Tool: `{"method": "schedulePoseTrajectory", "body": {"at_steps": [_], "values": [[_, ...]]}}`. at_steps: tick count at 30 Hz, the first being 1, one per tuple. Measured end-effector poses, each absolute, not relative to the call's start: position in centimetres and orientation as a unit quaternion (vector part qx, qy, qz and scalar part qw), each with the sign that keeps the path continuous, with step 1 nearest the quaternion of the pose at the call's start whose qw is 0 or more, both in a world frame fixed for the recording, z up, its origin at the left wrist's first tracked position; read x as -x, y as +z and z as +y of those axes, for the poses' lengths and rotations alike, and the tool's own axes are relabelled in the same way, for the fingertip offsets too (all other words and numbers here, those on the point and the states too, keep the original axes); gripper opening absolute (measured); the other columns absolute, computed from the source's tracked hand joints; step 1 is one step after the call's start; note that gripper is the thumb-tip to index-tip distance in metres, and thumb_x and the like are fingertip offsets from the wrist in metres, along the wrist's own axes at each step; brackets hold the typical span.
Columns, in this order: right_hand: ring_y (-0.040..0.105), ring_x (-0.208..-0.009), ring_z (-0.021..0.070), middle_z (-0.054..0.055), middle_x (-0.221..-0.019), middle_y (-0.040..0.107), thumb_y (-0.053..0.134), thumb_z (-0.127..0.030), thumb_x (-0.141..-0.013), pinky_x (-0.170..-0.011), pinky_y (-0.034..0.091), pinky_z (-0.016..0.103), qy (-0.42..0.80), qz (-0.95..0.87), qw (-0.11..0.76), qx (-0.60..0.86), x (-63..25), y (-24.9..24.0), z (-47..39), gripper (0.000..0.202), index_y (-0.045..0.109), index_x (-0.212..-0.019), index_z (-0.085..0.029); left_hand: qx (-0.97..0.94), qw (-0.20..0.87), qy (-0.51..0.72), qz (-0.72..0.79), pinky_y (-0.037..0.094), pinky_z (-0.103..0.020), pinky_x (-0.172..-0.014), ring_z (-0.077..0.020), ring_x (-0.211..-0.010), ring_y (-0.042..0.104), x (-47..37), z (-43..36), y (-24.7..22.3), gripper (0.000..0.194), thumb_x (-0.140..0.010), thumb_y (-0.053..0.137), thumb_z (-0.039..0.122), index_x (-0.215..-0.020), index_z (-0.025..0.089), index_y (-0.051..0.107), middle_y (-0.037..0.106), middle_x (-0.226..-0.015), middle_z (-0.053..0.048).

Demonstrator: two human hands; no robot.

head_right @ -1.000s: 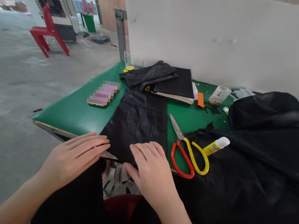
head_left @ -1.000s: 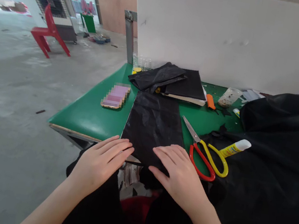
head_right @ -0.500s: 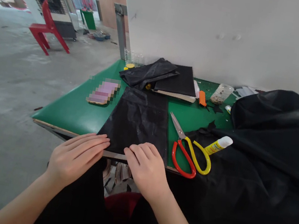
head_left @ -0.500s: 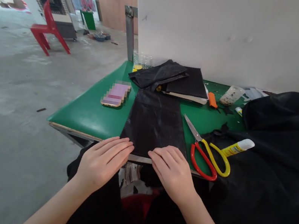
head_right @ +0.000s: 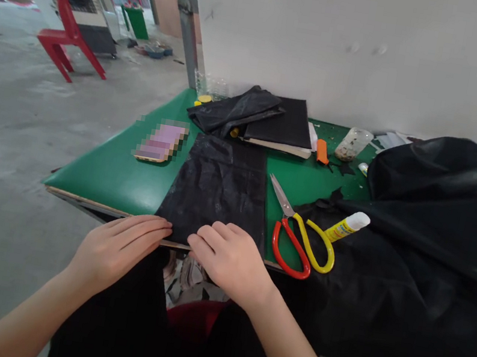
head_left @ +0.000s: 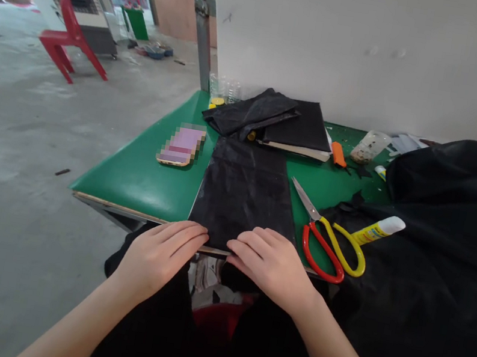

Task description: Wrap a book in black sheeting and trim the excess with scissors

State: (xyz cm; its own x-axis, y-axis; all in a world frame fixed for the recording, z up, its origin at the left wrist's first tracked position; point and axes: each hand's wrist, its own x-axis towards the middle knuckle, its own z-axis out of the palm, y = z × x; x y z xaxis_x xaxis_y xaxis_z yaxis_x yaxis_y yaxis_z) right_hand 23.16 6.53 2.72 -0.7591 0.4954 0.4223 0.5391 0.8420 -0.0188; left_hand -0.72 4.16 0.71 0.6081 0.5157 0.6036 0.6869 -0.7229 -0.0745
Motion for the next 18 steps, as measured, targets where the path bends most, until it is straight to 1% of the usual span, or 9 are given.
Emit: {"method": "schedulePoseTrajectory", "body": {"at_steps": [6,10,14,18], "values": [[0.052,-0.081,0.0164,0.005,-0.091,0.062,0.042,-0.01,-0.094,-0.069,0.039,0.031,-0.084,-0.945,0.189,0.252,-23.1,3.0,6.9,0.02,0.06,-0.102,-0.012,0.875,0.14,-0.303,-0.351,0.053,-0.038,-0.086,-0.0227,-0.099,0.062,0.5,4.4,0.8,0.024,-0.083,0.058,0.002,-0.106,0.009,0.061,0.068,-0.105,-0.01],[0.051,-0.079,0.0174,0.005,-0.09,0.06,0.043,-0.008,-0.092,-0.067,0.039,0.032,-0.081,-0.95,0.161,0.255,-22.5,3.1,6.9,0.019,0.061,-0.096,-0.013,0.885,0.146,-0.277,-0.344,0.053,-0.038,-0.085,-0.0236,-0.099,0.062,0.5,4.3,1.2,0.022,-0.084,0.056,0.001,-0.103,0.007,0.063,0.068,-0.104,-0.011],[0.048,-0.074,0.0171,0.003,-0.083,0.056,0.045,-0.01,-0.091,-0.062,0.037,0.032,-0.075,-0.954,0.13,0.258,-22.0,3.3,7.0,0.015,0.059,-0.094,-0.015,0.897,0.18,-0.236,-0.326,0.053,-0.04,-0.084,-0.0263,-0.099,0.061,0.3,4.1,1.9,0.02,-0.086,0.052,0.001,-0.1,0.005,0.065,0.068,-0.104,-0.013],[0.048,-0.071,0.0164,0.001,-0.08,0.054,0.042,-0.013,-0.094,-0.058,0.035,0.032,-0.082,-0.959,0.131,0.238,-21.6,3.4,7.1,0.016,0.057,-0.095,-0.016,0.898,0.206,-0.218,-0.322,0.053,-0.039,-0.079,-0.0263,-0.095,0.061,-0.1,4.0,2.5,0.021,-0.089,0.047,0.004,-0.097,0.004,0.067,0.068,-0.101,-0.014]]}}
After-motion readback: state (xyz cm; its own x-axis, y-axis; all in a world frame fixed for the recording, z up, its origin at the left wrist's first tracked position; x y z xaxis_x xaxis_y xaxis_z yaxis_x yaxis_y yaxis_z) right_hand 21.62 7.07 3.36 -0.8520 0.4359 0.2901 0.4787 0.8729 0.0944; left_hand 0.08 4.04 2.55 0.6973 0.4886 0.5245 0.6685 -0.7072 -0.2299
